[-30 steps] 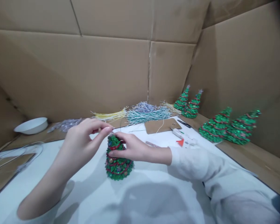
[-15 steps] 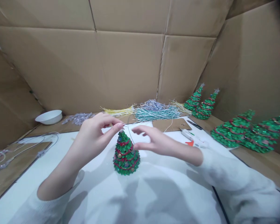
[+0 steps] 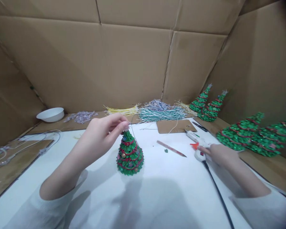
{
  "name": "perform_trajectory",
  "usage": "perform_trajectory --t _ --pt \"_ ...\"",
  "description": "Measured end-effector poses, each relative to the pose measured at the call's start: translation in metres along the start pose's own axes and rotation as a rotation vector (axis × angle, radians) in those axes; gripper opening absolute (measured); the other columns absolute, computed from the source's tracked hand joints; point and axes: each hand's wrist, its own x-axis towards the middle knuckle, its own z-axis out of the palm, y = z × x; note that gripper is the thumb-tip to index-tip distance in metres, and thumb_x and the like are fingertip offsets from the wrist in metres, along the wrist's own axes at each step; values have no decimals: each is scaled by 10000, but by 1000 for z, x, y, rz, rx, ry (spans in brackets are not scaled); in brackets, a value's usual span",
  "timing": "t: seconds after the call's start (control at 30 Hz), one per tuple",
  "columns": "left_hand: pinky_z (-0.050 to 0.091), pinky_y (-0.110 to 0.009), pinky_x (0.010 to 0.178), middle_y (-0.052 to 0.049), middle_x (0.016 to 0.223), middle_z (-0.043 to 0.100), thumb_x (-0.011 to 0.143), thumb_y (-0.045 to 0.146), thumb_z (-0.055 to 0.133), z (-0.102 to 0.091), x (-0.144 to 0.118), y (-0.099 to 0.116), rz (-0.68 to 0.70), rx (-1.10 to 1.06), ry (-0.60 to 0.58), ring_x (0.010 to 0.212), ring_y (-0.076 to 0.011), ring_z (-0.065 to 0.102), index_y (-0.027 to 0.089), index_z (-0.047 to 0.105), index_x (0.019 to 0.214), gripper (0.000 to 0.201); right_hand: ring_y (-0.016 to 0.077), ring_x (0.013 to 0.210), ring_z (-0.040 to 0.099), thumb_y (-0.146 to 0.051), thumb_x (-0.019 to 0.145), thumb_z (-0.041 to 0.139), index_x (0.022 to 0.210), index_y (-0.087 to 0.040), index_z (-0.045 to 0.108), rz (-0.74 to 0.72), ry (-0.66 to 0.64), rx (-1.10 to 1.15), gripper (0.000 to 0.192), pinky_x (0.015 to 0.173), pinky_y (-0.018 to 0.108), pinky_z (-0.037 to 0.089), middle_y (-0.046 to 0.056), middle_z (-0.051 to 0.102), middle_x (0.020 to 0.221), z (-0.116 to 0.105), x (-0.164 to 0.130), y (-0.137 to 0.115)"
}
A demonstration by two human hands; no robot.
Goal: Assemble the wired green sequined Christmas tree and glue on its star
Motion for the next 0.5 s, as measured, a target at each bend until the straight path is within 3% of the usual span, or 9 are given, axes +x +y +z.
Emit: perform_trajectory --t 0.13,0.23,0.5 --pt "417 -234 593 43 745 673 891 425 452 1 -2 0 -25 6 6 656 -118 608 223 590 825 254 360 840 641 -689 795 360 652 -170 594 160 -72 -11 587 618 396 449 190 670 847 10 13 -1" --pt "415 -227 586 48 707 660 889 422 459 1 -2 0 -20 16 20 626 -108 602 221 591 794 259 354 849 640 -727 778 323 717 -157 618 190 -93 6 644 629 399 463 184 671 862 16 15 -7" --pt "425 -231 576 22 795 650 882 424 467 4 1 -2 34 35 52 612 -118 597 228 613 820 253 361 909 636 -524 867 323 916 -95 637 182 -86 79 534 647 387 460 233 662 988 27 12 -20"
